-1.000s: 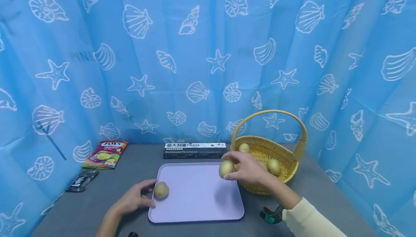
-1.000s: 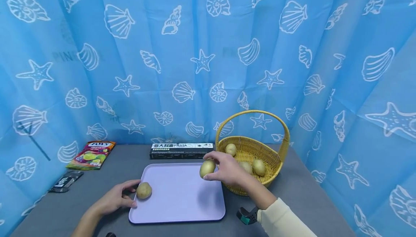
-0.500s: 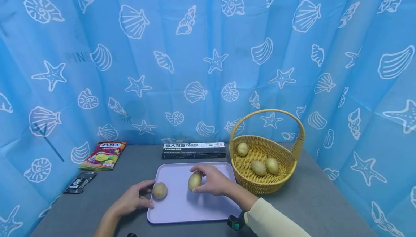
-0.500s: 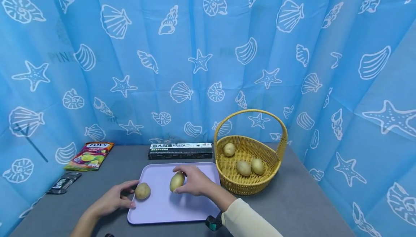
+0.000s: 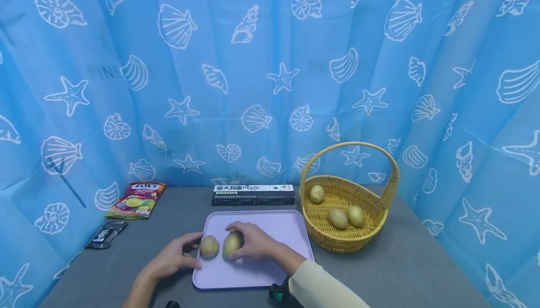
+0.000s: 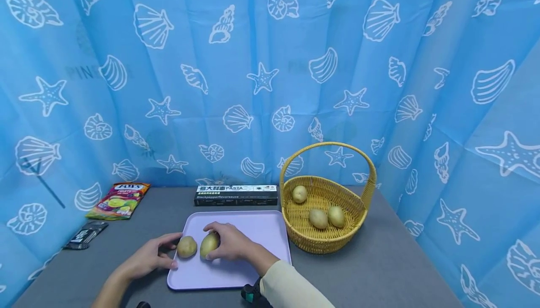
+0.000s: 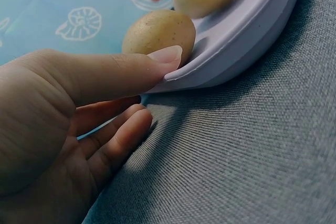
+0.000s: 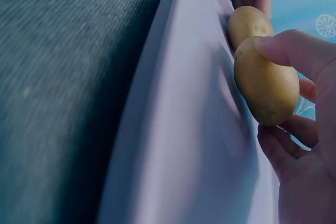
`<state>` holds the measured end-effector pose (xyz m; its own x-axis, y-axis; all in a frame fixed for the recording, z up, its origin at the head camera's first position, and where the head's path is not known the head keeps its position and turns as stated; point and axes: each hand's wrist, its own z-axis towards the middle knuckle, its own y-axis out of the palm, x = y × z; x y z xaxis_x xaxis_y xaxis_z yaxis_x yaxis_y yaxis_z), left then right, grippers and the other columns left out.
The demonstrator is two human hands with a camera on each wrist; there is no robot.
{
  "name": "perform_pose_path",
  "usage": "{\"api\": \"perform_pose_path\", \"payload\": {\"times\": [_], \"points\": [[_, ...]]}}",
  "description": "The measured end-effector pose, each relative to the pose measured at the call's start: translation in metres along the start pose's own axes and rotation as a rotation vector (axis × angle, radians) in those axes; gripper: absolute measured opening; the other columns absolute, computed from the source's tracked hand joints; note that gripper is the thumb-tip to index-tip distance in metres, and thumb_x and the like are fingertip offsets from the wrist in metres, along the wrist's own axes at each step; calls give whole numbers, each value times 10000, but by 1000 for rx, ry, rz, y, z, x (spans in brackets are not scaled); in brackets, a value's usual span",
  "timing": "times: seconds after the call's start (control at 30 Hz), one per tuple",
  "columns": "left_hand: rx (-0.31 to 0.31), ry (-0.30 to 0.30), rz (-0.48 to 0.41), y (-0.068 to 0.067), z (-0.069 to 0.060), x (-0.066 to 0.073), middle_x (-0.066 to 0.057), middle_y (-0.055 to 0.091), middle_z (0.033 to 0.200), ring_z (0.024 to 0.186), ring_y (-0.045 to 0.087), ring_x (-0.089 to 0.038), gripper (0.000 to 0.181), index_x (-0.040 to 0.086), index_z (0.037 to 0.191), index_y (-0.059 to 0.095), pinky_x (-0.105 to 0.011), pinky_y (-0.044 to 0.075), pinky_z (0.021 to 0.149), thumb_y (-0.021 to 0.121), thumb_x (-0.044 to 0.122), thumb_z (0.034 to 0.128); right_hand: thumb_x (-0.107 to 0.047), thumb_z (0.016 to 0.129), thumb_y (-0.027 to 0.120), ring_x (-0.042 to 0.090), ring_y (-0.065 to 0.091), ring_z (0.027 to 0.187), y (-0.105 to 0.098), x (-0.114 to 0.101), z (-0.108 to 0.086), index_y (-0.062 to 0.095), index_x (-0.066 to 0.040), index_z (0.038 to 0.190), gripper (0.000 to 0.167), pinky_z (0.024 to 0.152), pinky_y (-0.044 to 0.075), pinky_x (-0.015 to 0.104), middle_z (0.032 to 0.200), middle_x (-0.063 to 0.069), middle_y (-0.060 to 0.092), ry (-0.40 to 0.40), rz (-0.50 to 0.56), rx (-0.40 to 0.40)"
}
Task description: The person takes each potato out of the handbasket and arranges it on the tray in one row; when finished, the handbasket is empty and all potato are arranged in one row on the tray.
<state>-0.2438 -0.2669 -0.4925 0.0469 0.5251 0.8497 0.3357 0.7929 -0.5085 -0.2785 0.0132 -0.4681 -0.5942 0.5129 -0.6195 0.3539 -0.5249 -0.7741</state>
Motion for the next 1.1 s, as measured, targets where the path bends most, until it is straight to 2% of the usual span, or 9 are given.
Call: {"api": "perform_pose_path", "payload": {"times": [0.13, 0.4, 0.6, 0.83, 0.97, 1.1], "points": [[-5, -2, -6, 1, 0, 0, -279, 452, 1374, 1038, 610, -305, 913, 13, 1462, 396, -433, 550, 800, 849, 279, 715, -251, 731, 842, 60, 559, 1059, 6, 0, 5, 552, -149, 1328, 672, 936, 433, 259, 1206, -40, 632, 10, 40, 0], [-6, -4, -12, 0, -1, 0, -274, 484, 1332, 943, 644, -255, 907, 2, 1457, 399, -423, 556, 777, 853, 262, 716, -199, 723, 843, 57, 563, 1078, 10, -1, 8, 548, -157, 1318, 665, 968, 416, 246, 1202, -48, 633, -32, 54, -10], [-8, -12, -3, 1, -2, 0, -270, 484, 1336, 974, 629, -264, 909, 7, 1457, 400, -427, 553, 779, 852, 268, 713, -180, 737, 834, 153, 558, 1167, 9, 2, 3, 498, -100, 1385, 734, 1016, 405, 278, 1319, 64, 581, -51, 88, -6], [-3, -4, -2, 2, -1, 1, -264, 479, 1349, 1074, 582, -327, 902, 2, 1452, 406, -416, 552, 787, 852, 254, 709, -185, 803, 786, 252, 549, 1192, -8, -5, -21, 505, -115, 1393, 657, 991, 451, 367, 1383, 22, 531, 14, 129, 83], [-2, -11, -7, 2, 0, 1, -267, 483, 1343, 1055, 595, -320, 901, 1, 1451, 407, -420, 553, 786, 853, 244, 707, -162, 849, 742, 250, 578, 1152, -25, -10, -40, 532, -89, 1363, 560, 968, 470, 416, 1339, 42, 567, -16, 146, 128], [-12, -6, -13, 1, -1, 1, -274, 478, 1345, 1024, 613, -301, 897, -6, 1453, 400, -417, 556, 781, 851, 232, 715, -173, 876, 713, 239, 612, 1096, -48, -13, -58, 580, -68, 1305, 461, 950, 483, 400, 1246, 66, 627, -63, 120, 188]]}}
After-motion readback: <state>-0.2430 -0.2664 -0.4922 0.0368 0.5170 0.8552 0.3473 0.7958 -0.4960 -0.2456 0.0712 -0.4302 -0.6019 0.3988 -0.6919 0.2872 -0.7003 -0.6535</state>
